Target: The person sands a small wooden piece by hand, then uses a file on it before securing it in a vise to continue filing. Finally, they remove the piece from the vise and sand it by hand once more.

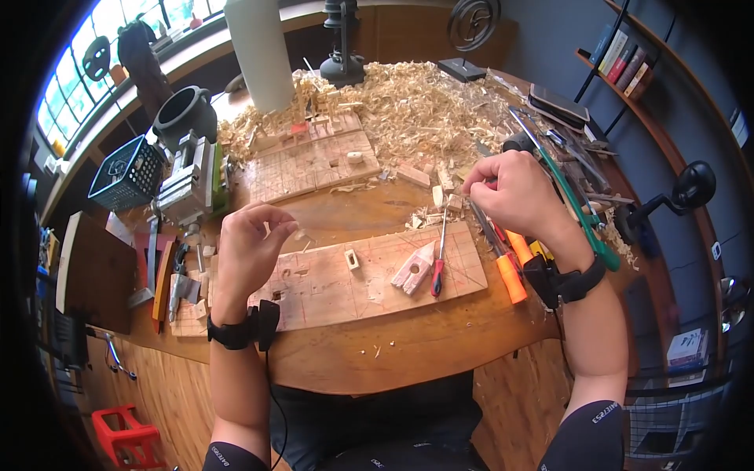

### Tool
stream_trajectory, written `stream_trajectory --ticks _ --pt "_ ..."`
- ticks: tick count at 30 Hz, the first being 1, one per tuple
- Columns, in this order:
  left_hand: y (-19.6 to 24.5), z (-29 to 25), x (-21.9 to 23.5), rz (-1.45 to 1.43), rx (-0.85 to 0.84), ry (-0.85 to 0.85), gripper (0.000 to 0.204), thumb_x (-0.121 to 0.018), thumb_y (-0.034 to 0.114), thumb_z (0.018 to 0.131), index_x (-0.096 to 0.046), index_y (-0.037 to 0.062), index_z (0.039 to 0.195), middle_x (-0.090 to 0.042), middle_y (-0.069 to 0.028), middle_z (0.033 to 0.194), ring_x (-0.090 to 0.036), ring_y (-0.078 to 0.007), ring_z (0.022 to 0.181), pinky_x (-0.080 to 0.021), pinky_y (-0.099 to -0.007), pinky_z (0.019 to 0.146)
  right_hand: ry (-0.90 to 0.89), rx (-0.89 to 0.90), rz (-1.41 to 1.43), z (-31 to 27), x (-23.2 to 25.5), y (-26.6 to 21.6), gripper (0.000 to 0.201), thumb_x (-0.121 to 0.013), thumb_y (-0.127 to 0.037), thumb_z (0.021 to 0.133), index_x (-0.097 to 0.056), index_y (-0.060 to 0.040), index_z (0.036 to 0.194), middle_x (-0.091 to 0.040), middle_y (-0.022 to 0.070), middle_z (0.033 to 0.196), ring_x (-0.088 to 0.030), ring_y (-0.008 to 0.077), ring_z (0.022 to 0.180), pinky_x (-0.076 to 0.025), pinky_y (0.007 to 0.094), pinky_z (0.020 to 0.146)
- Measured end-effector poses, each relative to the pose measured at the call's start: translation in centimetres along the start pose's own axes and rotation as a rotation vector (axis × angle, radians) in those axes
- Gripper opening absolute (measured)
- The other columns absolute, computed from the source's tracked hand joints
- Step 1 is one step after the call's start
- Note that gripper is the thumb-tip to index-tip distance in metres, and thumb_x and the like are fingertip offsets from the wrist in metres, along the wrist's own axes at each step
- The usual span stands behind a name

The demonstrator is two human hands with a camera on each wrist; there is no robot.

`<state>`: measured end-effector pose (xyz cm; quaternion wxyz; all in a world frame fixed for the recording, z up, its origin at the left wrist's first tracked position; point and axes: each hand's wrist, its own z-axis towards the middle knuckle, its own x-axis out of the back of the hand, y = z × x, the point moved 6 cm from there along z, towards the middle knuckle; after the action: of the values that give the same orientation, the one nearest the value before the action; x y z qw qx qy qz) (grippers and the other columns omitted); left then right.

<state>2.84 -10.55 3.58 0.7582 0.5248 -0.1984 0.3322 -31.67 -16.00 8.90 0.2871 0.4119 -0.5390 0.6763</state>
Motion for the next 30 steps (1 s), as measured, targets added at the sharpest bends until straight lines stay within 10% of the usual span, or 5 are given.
stream_trajectory --ticks 5,7,10,30 --pt "0.0 0.1 -0.1 -0.007 0.004 -0.012 0.009 -0.08 0.013 0.081 -0.079 0.0055 0.086 -0.07 -0.009 0.075 -0.068 -0.0249 0.069 -0.052 -0.0353 0.067 0.009 0.033 -0.031 -0.5 -0.8 -0.8 0.02 -0.061 -0.009 0.086 -0.076 0.004 0.089 -0.065 0.0033 0.062 -0.057 0.0057 0.06 -0.045 0.027 0.056" --pt "0.0 0.1 -0.1 -0.008 0.003 -0.006 0.01 -0.08 0.013 0.081 -0.079 0.0053 0.086 -0.07 -0.0092 0.075 -0.068 -0.0252 0.07 -0.052 -0.0357 0.067 0.191 0.018 0.038 -0.6 0.2 -0.9 0.022 -0.062 -0.016 0.081 -0.079 -0.0019 0.086 -0.068 0.0157 0.063 -0.068 0.0217 0.058 -0.053 0.0328 0.06" --pt "-0.2 0.1 -0.2 -0.013 0.006 -0.005 0.01 -0.08 0.013 0.081 -0.079 0.0051 0.086 -0.07 -0.0094 0.075 -0.068 -0.0258 0.071 -0.052 -0.0362 0.068 0.179 0.003 -0.034 -0.3 0.6 -0.8 0.021 -0.063 -0.016 0.08 -0.08 -0.0041 0.085 -0.068 0.016 0.064 -0.069 0.0239 0.059 -0.054 0.0343 0.061" --pt "0.3 0.0 0.1 0.001 0.016 -0.01 0.011 -0.081 0.013 0.081 -0.079 0.0045 0.086 -0.069 -0.0106 0.074 -0.067 -0.0272 0.069 -0.051 -0.0371 0.068 0.321 -0.034 -0.11 0.6 0.3 1.8 0.022 -0.063 -0.019 0.084 -0.08 -0.0067 0.09 -0.07 0.0157 0.067 -0.071 0.0285 0.064 -0.056 0.0377 0.066"
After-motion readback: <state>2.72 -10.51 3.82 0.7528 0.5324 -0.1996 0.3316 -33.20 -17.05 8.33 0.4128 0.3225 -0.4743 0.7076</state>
